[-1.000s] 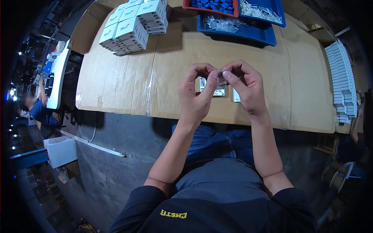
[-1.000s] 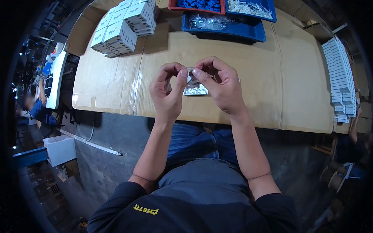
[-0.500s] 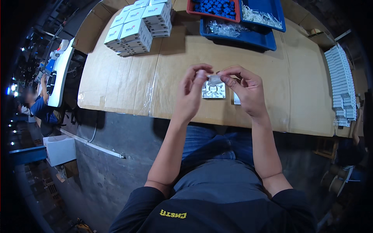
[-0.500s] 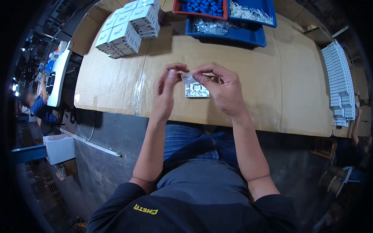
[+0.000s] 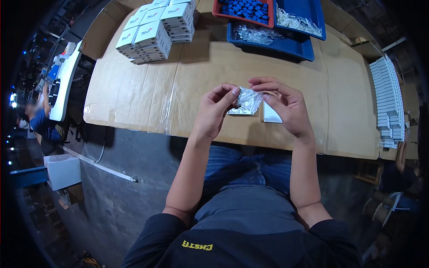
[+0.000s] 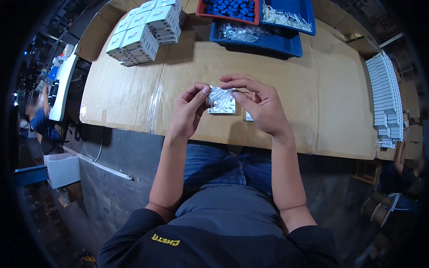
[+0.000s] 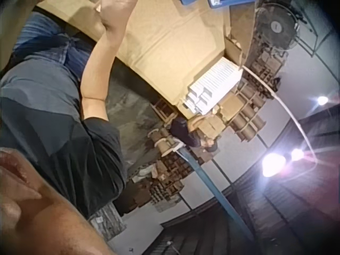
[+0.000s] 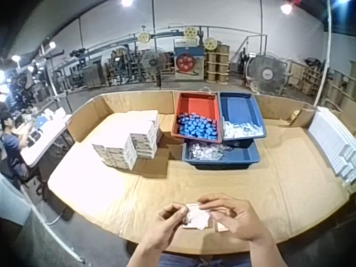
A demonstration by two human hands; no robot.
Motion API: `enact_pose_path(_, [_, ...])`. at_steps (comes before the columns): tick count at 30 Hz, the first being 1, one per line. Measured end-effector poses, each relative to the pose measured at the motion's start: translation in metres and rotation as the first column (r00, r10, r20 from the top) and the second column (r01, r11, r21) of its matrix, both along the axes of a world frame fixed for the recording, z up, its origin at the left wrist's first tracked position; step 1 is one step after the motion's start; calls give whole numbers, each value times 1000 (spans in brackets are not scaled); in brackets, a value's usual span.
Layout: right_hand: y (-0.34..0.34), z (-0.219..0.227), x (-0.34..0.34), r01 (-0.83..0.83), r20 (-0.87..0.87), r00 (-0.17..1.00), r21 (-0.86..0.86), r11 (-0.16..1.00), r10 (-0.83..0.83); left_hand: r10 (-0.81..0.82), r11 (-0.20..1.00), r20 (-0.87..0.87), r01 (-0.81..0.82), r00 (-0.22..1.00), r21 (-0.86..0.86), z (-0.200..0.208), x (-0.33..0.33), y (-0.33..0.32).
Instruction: The person picks up a white box from a stack, opens it, and removes a small plastic bag. They take a white component from the bag, then insert a blue connector and a white pin from separate bins into the component before placing it back in the box and closing the lid.
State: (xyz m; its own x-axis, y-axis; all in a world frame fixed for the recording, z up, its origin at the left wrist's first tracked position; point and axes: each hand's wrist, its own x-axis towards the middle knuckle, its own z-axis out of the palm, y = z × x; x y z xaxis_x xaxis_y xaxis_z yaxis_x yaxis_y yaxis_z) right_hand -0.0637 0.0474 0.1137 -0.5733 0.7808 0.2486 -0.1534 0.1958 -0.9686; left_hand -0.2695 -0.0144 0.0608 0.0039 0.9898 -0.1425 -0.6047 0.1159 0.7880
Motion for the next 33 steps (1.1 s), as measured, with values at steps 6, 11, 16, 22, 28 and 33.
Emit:
enact_pose_path(6, [-4,3,4,38,-42,997,-365,930,-57,100,993,-387,-67,917,97,12,15,3])
enact_pose_path(11, [-2,-17,0,10,53,999,-327,945,8,202,978,-519,-138,831,159,8,17,5])
enact_pose_path(16, [-6,-16,0,37,23,999,-386,922,-30,205,976,-484,-140,851,167,9,20,5])
enact_pose_path(22, [-5,-21,4,92,50,996,-372,924,-79,160,985,-375,-122,913,124,11,19,0])
enact_pose_path(28, [-7,-23,0,121,44,993,-355,927,-113,90,992,-328,-55,940,115,-2,24,-4])
enact_pose_path(33, [-6,-25,-2,88,99,994,-404,910,-52,140,990,-304,-123,942,73,-10,28,-4])
